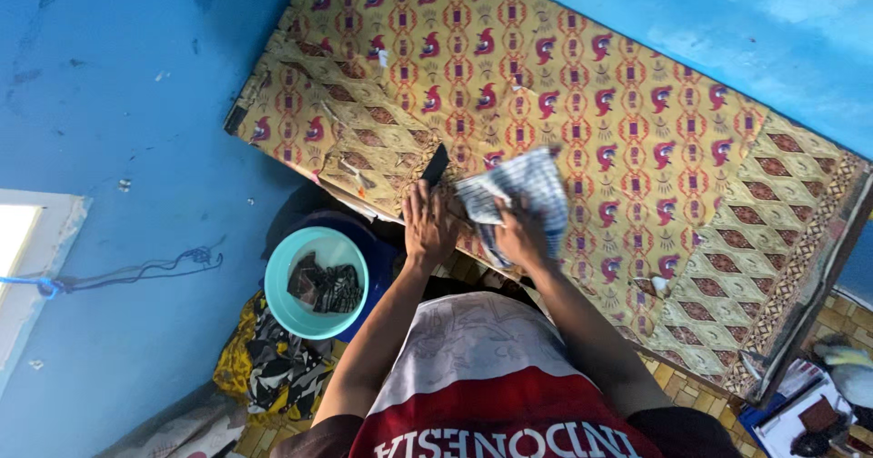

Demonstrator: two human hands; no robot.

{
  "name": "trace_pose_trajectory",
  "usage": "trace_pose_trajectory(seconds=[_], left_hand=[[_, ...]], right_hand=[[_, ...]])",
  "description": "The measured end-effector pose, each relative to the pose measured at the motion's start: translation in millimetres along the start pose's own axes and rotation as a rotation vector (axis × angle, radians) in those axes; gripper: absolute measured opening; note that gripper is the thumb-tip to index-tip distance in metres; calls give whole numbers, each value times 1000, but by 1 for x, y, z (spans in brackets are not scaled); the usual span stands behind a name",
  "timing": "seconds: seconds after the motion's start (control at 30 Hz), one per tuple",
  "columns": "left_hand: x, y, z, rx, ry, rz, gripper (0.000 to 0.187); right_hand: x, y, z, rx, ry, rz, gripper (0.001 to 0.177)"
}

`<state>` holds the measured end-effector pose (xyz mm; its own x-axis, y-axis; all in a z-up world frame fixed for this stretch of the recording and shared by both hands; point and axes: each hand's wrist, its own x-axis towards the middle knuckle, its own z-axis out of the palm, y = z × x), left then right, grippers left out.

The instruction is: The person wipes a patterned mattress cover repeatedly with a small checkered cloth, occasionally dipping the cloth into a blue bucket containing dark items and water.

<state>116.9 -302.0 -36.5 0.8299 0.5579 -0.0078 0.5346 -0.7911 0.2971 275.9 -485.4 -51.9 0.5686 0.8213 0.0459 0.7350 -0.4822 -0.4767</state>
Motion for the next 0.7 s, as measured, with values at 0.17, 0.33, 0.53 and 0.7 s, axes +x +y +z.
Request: trace_pose_trajectory(seconds=[0.17, 0.33, 0.53, 0.7], left_hand=[[0, 25, -11, -47, -115, 21, 92], [-2, 21, -22, -62, -99, 6, 92], [3, 28, -27, -113, -194, -100, 90], [4, 27, -23, -1, -157, -63, 84]], right_hand=[[31, 39, -42, -212, -57, 281, 66], [68, 4, -29, -235, -110, 80, 61], [21, -12, -24, -131, -196, -209, 59], [-42, 68, -73, -153, 7, -31, 65]])
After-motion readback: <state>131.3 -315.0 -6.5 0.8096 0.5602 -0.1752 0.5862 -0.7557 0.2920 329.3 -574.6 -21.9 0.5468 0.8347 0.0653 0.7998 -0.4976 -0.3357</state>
